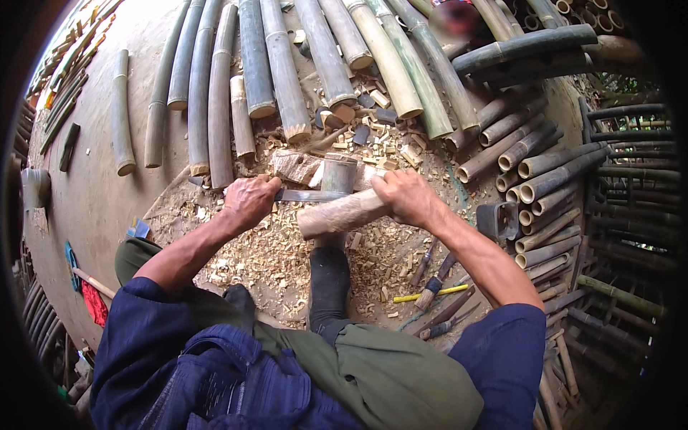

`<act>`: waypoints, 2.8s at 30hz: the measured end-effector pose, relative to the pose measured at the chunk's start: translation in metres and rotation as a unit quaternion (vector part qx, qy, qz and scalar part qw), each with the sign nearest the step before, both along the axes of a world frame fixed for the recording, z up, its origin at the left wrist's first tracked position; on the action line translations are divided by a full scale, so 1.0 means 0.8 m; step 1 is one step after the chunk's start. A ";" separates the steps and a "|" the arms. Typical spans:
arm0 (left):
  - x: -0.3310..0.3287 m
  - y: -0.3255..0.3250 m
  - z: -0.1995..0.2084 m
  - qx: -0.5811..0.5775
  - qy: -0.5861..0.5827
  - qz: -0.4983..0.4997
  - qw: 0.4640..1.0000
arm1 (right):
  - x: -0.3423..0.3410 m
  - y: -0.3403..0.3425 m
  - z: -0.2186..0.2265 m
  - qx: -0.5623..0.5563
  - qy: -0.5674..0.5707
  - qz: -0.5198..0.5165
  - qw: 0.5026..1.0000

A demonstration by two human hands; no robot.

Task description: The person sits on the ground and uses a knife and mallet to split and hollow bamboo poles. They repeatedly strike the knife into the bamboo, rotate the pole, and remove inner material, then place finished pieces aside.

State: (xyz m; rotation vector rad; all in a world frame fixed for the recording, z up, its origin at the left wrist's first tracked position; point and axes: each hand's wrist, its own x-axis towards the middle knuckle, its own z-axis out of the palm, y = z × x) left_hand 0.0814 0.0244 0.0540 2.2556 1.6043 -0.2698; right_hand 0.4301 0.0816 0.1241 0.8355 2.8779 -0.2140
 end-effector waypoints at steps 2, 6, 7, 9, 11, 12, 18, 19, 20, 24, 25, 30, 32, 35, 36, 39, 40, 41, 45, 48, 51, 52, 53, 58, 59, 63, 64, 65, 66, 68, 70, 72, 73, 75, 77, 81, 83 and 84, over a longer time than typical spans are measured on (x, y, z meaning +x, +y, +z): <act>-0.005 -0.013 -0.008 -0.025 0.007 0.014 1.000 | -0.016 -0.040 0.002 -0.032 -0.053 -0.002 0.998; 0.005 0.005 -0.002 -0.023 0.011 0.005 1.000 | -0.015 -0.031 -0.004 -0.006 0.258 0.228 0.939; 0.009 0.012 0.000 -0.029 0.017 0.007 0.999 | 0.007 -0.006 -0.021 -0.005 0.125 0.113 0.986; -0.001 0.008 -0.006 0.004 0.009 0.005 1.000 | -0.004 0.010 -0.014 -0.009 -0.046 -0.002 0.999; -0.004 -0.009 -0.006 -0.057 0.008 0.027 0.998 | -0.029 -0.045 0.000 -0.041 -0.011 0.043 0.998; -0.004 0.004 0.000 -0.069 0.006 0.038 0.997 | -0.037 -0.048 0.015 -0.044 0.051 0.093 0.993; -0.001 0.003 -0.005 -0.002 0.014 0.000 1.000 | -0.022 -0.018 -0.017 -0.058 -0.139 -0.061 0.987; -0.002 0.005 -0.006 0.005 0.018 0.004 1.000 | -0.025 -0.031 -0.012 -0.054 -0.066 0.005 0.996; -0.002 0.008 -0.006 0.004 0.018 0.004 1.000 | -0.028 -0.043 -0.001 -0.047 0.006 0.068 0.997; 0.007 0.017 -0.012 0.000 0.019 -0.009 1.000 | 0.004 -0.012 -0.022 0.012 0.109 0.079 0.991; 0.011 0.021 -0.012 -0.012 0.025 -0.010 1.000 | 0.022 0.010 -0.036 0.041 0.012 0.002 0.999; -0.009 -0.003 -0.027 0.070 0.000 -0.018 0.997 | -0.034 -0.045 0.018 -0.051 0.142 0.172 0.974; 0.001 0.016 -0.030 0.003 0.019 -0.010 1.000 | -0.017 -0.009 -0.012 -0.006 0.257 0.191 0.947; 0.002 0.017 -0.016 -0.018 0.029 0.005 0.999 | -0.010 0.008 -0.016 -0.007 -0.025 0.006 1.000; -0.001 0.013 -0.017 -0.003 0.023 0.007 1.000 | -0.028 -0.008 -0.003 -0.016 -0.065 0.006 0.998; -0.004 0.006 -0.027 0.034 0.004 -0.003 0.999 | -0.044 -0.041 0.005 -0.032 0.166 0.187 0.968; -0.007 0.006 -0.032 0.026 0.013 -0.001 1.000 | -0.045 -0.039 -0.004 -0.004 0.248 0.253 0.935; 0.000 0.009 -0.029 0.018 0.015 -0.008 1.000 | -0.029 -0.012 -0.011 0.030 0.295 0.242 0.924; -0.003 0.017 -0.031 0.026 0.027 -0.009 0.999 | -0.024 -0.005 -0.018 0.002 -0.081 0.002 0.997; -0.005 0.019 -0.030 0.013 0.027 0.005 1.000 | -0.046 -0.042 0.015 -0.016 0.119 0.181 0.976; 0.003 0.020 -0.037 0.046 0.010 -0.013 0.999 | -0.006 -0.001 -0.022 -0.011 0.170 0.142 0.975; 0.001 0.019 -0.040 0.039 0.017 -0.013 0.999 | 0.009 0.017 -0.033 -0.019 0.085 0.038 0.995; -0.005 0.014 -0.043 0.028 0.025 -0.011 0.999 | -0.003 0.028 -0.020 0.021 -0.026 0.016 0.999; -0.013 0.016 -0.048 0.042 0.020 -0.002 0.999 | -0.056 -0.031 0.038 -0.030 0.141 0.225 0.964; -0.002 0.021 -0.043 0.027 0.028 -0.007 0.999 | -0.044 -0.027 0.017 -0.024 0.209 0.223 0.952; -0.002 0.032 -0.049 0.034 0.018 -0.001 0.999 | -0.015 0.016 -0.011 0.017 -0.062 0.001 0.998; -0.006 0.030 -0.050 0.046 0.018 0.001 0.999 | -0.029 0.006 -0.008 -0.018 -0.111 -0.012 0.994; -0.010 0.021 -0.050 0.050 0.019 0.002 0.999 | -0.036 -0.010 0.001 -0.025 -0.052 0.022 0.998; -0.011 0.018 -0.050 0.059 0.018 0.002 0.998 | -0.044 -0.018 0.012 -0.028 0.052 0.088 0.994; -0.010 0.017 -0.050 0.048 0.011 0.005 0.999 | -0.054 -0.021 0.032 -0.036 0.159 0.223 0.961; 0.005 0.026 -0.049 0.045 0.000 -0.003 0.999 | -0.010 0.003 -0.019 -0.021 0.226 0.158 0.961; -0.004 0.023 -0.058 0.105 -0.024 -0.016 0.994 | 0.000 0.028 -0.011 0.075 -0.032 0.009 0.997; -0.008 0.020 -0.063 0.136 -0.037 -0.023 0.990 | -0.002 0.022 -0.010 0.008 -0.075 -0.017 0.997; -0.015 0.003 -0.066 0.137 -0.060 -0.049 0.987 | -0.017 -0.010 0.017 -0.045 -0.101 -0.003 0.994; -0.009 -0.001 -0.047 0.081 -0.095 -0.047 0.991 | -0.005 -0.039 0.028 -0.120 -0.025 -0.014 0.992; -0.034 0.028 -0.045 -0.034 -0.314 0.019 0.949 | 0.008 -0.099 0.058 -0.240 0.142 -0.171 0.945; -0.035 0.081 -0.045 -0.071 -0.424 0.232 0.873 | 0.017 -0.117 0.058 -0.301 0.226 -0.290 0.880; -0.029 0.112 -0.019 -0.095 -0.412 0.380 0.823 | 0.019 -0.127 0.060 -0.356 0.301 -0.368 0.805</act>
